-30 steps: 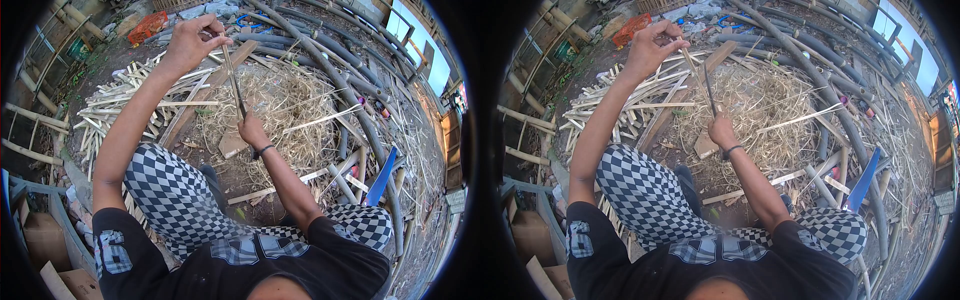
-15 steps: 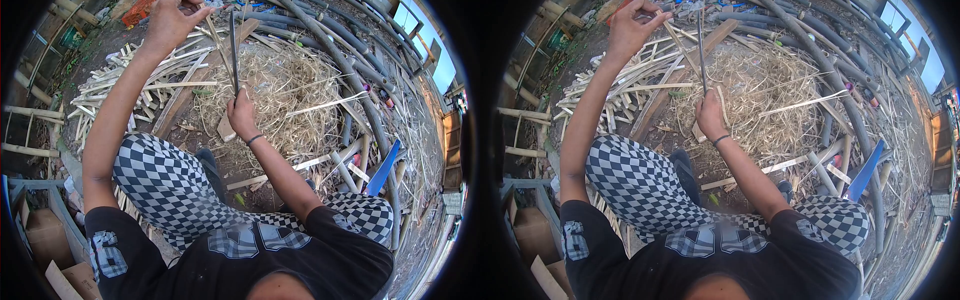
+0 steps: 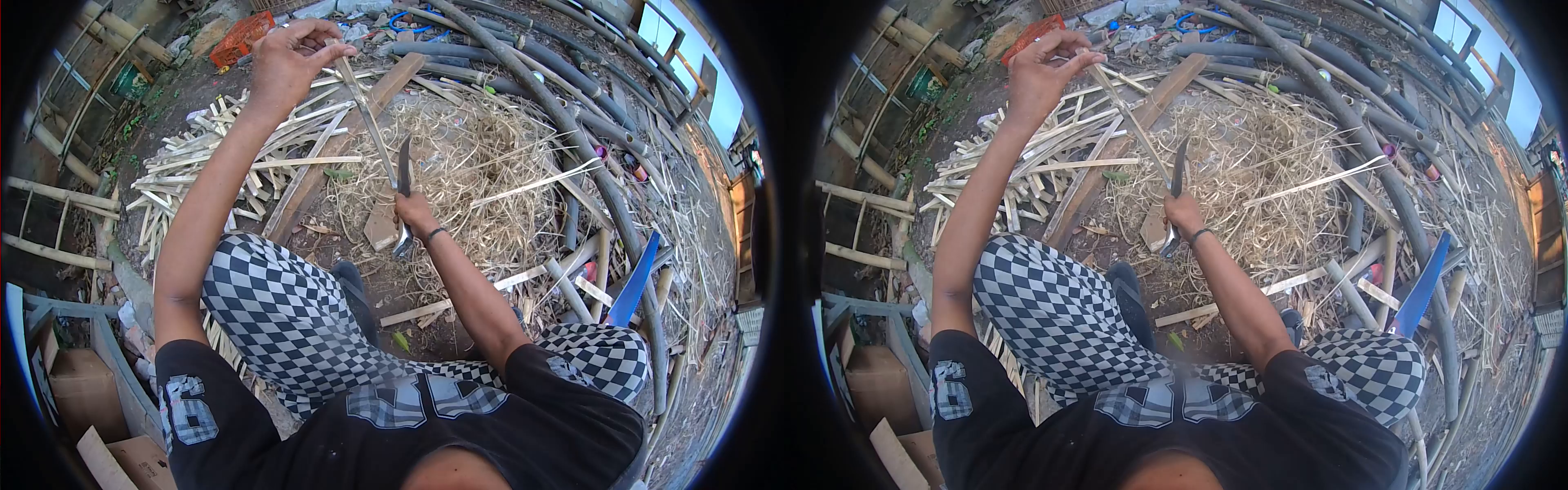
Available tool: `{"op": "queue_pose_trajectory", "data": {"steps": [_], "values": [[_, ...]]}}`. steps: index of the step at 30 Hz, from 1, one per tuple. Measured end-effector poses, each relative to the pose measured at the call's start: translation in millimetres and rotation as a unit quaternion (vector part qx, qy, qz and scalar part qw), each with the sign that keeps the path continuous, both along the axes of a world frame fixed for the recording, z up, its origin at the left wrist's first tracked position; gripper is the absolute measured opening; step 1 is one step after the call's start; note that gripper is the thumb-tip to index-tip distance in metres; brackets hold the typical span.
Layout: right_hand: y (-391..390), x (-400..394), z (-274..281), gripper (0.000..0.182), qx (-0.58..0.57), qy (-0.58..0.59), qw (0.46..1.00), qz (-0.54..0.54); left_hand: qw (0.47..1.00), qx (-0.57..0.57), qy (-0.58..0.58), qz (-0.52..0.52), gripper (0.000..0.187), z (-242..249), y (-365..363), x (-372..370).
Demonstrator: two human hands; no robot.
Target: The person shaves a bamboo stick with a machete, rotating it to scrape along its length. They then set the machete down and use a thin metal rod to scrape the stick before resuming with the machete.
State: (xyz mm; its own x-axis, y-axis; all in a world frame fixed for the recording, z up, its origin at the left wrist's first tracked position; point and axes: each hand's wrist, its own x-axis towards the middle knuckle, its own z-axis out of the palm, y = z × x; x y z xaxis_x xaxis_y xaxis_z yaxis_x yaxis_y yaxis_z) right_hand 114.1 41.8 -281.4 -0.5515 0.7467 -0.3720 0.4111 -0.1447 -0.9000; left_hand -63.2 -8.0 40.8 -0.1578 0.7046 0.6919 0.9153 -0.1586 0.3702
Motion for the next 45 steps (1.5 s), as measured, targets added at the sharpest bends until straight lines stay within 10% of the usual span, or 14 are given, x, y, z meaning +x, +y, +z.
{"op": "queue_pose_trajectory", "data": {"steps": [22, 45], "values": [[-17.7, 52.9, 272.8, 0.025, 0.355, 0.267, 0.893, -0.073, 0.912, -0.201, -0.281, -0.222, 0.045, 11.9, -4.1, 25.1], [-30.9, 60.7, 289.8, 0.024, 0.412, 0.276, 0.867, -0.055, 0.897, -0.201, -0.313, -0.239, 0.055, 7.9, -3.9, 41.9]]}}
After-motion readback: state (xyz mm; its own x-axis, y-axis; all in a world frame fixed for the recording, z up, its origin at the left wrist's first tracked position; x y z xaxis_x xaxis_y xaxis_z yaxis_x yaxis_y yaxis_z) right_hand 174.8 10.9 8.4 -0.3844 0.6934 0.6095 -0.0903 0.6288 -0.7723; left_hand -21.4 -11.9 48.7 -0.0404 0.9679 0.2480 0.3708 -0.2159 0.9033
